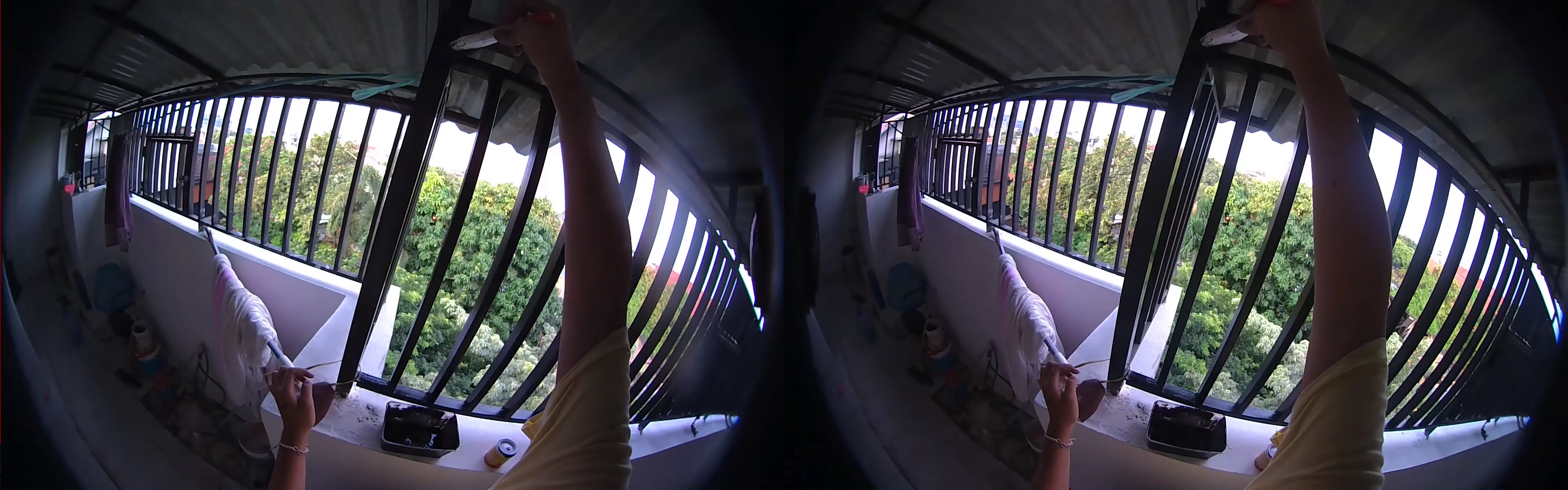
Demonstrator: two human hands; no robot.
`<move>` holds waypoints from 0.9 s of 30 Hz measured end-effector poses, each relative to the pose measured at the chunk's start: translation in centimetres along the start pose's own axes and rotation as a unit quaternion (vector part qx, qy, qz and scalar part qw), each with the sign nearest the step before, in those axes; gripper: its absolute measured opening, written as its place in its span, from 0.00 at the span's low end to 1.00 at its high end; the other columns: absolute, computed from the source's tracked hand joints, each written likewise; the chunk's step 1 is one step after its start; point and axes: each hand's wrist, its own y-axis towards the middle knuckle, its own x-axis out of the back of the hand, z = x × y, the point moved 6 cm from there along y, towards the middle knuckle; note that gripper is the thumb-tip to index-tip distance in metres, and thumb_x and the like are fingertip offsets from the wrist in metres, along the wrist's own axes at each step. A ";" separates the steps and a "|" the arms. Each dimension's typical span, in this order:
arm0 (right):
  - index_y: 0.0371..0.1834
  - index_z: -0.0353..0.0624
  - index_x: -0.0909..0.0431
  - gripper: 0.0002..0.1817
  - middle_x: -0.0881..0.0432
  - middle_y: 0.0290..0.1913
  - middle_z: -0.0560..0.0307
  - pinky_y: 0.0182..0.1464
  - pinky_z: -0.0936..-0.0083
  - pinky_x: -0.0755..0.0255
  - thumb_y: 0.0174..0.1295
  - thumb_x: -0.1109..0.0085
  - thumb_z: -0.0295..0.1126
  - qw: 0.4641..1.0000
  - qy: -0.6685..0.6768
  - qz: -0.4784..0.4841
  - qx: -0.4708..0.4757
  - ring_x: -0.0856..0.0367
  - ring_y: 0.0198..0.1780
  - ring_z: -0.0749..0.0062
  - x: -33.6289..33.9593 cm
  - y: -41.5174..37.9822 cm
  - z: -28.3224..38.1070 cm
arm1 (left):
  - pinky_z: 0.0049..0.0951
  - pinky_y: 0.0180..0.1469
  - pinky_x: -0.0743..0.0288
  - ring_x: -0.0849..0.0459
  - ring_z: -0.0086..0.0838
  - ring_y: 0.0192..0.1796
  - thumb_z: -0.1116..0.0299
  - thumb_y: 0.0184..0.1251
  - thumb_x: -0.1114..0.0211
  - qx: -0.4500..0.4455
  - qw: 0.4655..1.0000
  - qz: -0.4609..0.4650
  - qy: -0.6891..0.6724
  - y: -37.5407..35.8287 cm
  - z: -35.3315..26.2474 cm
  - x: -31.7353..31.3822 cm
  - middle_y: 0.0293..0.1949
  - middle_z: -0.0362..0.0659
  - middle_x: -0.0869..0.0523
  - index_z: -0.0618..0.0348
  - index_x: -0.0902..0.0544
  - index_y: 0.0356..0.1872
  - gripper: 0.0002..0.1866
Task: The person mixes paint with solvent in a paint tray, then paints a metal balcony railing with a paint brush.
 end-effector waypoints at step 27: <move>0.30 0.38 0.19 0.12 0.16 0.34 0.59 0.38 0.77 0.19 0.48 0.28 0.12 0.983 0.143 -0.009 -0.118 0.13 0.38 0.74 0.7 -3.7 4.8 | 0.43 0.56 0.33 0.22 0.39 0.47 0.73 0.62 0.41 -0.005 0.999 0.042 -0.031 -1.1 -2.5 -3.0 0.37 0.42 0.18 0.56 0.18 0.31 0.03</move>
